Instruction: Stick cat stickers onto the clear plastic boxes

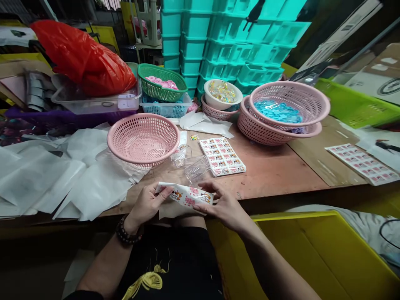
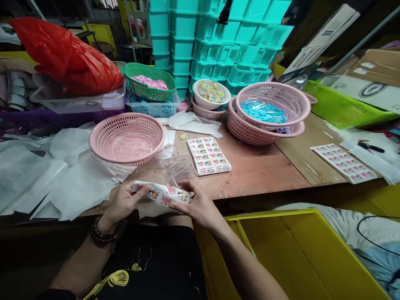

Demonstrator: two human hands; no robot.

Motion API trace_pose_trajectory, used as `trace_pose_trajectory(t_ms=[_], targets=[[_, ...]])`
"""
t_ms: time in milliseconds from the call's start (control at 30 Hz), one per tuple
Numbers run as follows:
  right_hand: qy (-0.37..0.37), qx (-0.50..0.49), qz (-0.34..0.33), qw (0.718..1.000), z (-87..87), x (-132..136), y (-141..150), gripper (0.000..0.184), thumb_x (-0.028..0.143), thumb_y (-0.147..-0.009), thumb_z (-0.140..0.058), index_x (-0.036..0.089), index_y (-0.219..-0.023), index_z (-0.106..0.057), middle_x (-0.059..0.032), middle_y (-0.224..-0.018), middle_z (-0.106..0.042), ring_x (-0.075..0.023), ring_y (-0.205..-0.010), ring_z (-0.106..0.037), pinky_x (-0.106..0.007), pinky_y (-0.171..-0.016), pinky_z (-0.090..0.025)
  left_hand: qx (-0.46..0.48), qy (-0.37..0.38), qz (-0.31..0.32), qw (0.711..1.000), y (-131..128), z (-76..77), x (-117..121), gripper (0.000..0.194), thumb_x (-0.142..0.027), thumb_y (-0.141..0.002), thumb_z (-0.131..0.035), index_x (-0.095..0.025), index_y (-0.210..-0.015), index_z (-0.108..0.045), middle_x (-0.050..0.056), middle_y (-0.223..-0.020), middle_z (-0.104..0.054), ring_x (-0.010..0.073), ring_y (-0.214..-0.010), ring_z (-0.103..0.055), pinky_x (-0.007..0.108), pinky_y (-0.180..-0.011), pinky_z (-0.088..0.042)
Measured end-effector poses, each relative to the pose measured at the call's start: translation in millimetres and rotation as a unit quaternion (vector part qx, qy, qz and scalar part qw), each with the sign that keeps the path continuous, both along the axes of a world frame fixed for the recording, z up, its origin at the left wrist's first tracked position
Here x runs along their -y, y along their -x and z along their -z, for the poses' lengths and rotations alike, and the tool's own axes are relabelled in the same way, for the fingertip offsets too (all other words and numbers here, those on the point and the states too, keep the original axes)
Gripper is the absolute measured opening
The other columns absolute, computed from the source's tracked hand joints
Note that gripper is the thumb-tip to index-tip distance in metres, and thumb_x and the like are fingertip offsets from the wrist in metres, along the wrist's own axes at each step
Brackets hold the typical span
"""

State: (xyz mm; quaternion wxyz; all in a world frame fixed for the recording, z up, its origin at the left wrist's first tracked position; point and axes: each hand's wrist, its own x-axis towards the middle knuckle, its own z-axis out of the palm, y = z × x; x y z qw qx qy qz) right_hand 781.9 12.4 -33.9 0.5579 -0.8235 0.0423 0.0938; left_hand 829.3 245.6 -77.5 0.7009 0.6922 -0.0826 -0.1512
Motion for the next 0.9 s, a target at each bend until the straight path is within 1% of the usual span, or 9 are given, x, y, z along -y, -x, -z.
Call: trace_pose_trajectory(t_ms=[133,233,333,433,500,567,700,833,900], targets=[[-0.087,-0.004,0.012,0.996,0.6,-2.8,3.2,0.039,0.041,-0.066,-0.082,0.020,-0.095,-0.067,-0.0029,-0.093,-0.068,-0.0168,-0.079,-0.062,-0.031,-0.071,-0.053,-0.002,0.005,0.027,1.000,3.9,2.2,-7.1,0.042,-0.053,-0.082,-0.070,-0.011,-0.088,-0.071,0.009,-0.083,-0.076,0.0226,-0.077,-0.071,0.034,-0.071,-0.060],[-0.144,-0.015,0.008,0.989,-0.1,-2.7,5.0,0.031,0.041,-0.067,-0.081,0.020,-0.085,-0.066,-0.0001,-0.083,-0.066,-0.0161,-0.077,-0.063,-0.030,-0.071,-0.053,0.105,-0.044,0.022,0.993,5.6,-8.5,-15.0,0.041,-0.043,-0.084,-0.069,-0.014,-0.113,-0.066,0.013,-0.113,-0.072,0.0258,-0.097,-0.070,0.037,-0.084,-0.058],[-0.135,-0.018,-0.001,0.991,-0.8,-4.9,9.0,0.024,0.037,-0.069,-0.079,0.020,-0.080,-0.066,0.0008,-0.079,-0.066,-0.0154,-0.075,-0.062,-0.029,-0.071,-0.051,0.286,-0.185,0.010,0.940,5.2,-28.7,-14.9,0.067,-0.036,-0.076,-0.078,-0.022,-0.137,-0.054,0.012,-0.142,-0.057,0.0298,-0.126,-0.056,0.047,-0.108,-0.043],[-0.124,-0.014,-0.019,0.992,0.2,-5.6,11.2,0.021,0.035,-0.070,-0.079,0.019,-0.078,-0.068,0.0010,-0.076,-0.066,-0.0151,-0.073,-0.061,-0.029,-0.071,-0.050,0.344,-0.285,0.086,0.891,2.2,-41.9,-6.0,0.044,-0.037,-0.073,-0.082,-0.025,-0.114,-0.072,0.006,-0.113,-0.074,0.0276,-0.110,-0.064,0.045,-0.102,-0.045],[-0.135,-0.023,-0.023,0.990,1.2,-2.6,10.3,0.024,0.037,-0.068,-0.081,0.018,-0.076,-0.069,0.0008,-0.075,-0.066,-0.0152,-0.073,-0.061,-0.029,-0.071,-0.050,0.306,-0.286,0.137,0.897,-0.9,-42.0,0.1,0.019,-0.039,-0.078,-0.077,-0.023,-0.087,-0.079,0.003,-0.080,-0.076,0.0214,-0.081,-0.068,0.035,-0.081,-0.052],[-0.157,-0.040,-0.029,0.986,2.2,2.8,8.3,0.029,0.041,-0.066,-0.083,0.018,-0.075,-0.069,0.0002,-0.075,-0.067,-0.0154,-0.073,-0.062,-0.030,-0.071,-0.051,0.226,-0.262,0.172,0.922,-4.1,-37.4,3.5,0.024,-0.042,-0.080,-0.074,-0.020,-0.073,-0.079,0.002,-0.064,-0.071,0.0164,-0.062,-0.063,0.026,-0.060,-0.047],[-0.172,-0.051,-0.052,0.982,5.1,11.6,6.5,0.035,0.044,-0.068,-0.082,0.017,-0.087,-0.071,-0.0016,-0.080,-0.070,-0.0145,-0.069,-0.063,-0.028,-0.065,-0.052,0.060,-0.198,0.221,0.953,-7.4,-28.8,5.6,0.029,-0.045,-0.078,-0.074,-0.019,-0.087,-0.081,0.003,-0.073,-0.076,0.0154,-0.059,-0.062,0.023,-0.051,-0.042],[-0.035,0.110,-0.034,0.993,12.2,9.5,14.4,0.018,0.037,-0.083,-0.070,0.023,-0.093,-0.075,-0.0037,-0.085,-0.073,-0.0166,-0.073,-0.065,-0.031,-0.067,-0.054,-0.005,-0.165,0.228,0.960,-8.9,-26.5,10.2,0.029,-0.043,-0.077,-0.074,-0.018,-0.091,-0.081,0.005,-0.075,-0.076,0.0147,-0.059,-0.062,0.023,-0.051,-0.044],[0.058,0.251,-0.022,0.966,15.9,7.7,22.0,0.014,0.030,-0.088,-0.064,0.028,-0.089,-0.078,-0.0056,-0.091,-0.074,-0.0200,-0.084,-0.067,-0.037,-0.077,-0.055,-0.037,-0.148,0.235,0.960,-11.8,-23.9,12.7,0.028,-0.042,-0.075,-0.076,-0.015,-0.083,-0.081,0.005,-0.069,-0.074,0.0136,-0.057,-0.061,0.022,-0.050,-0.043]])
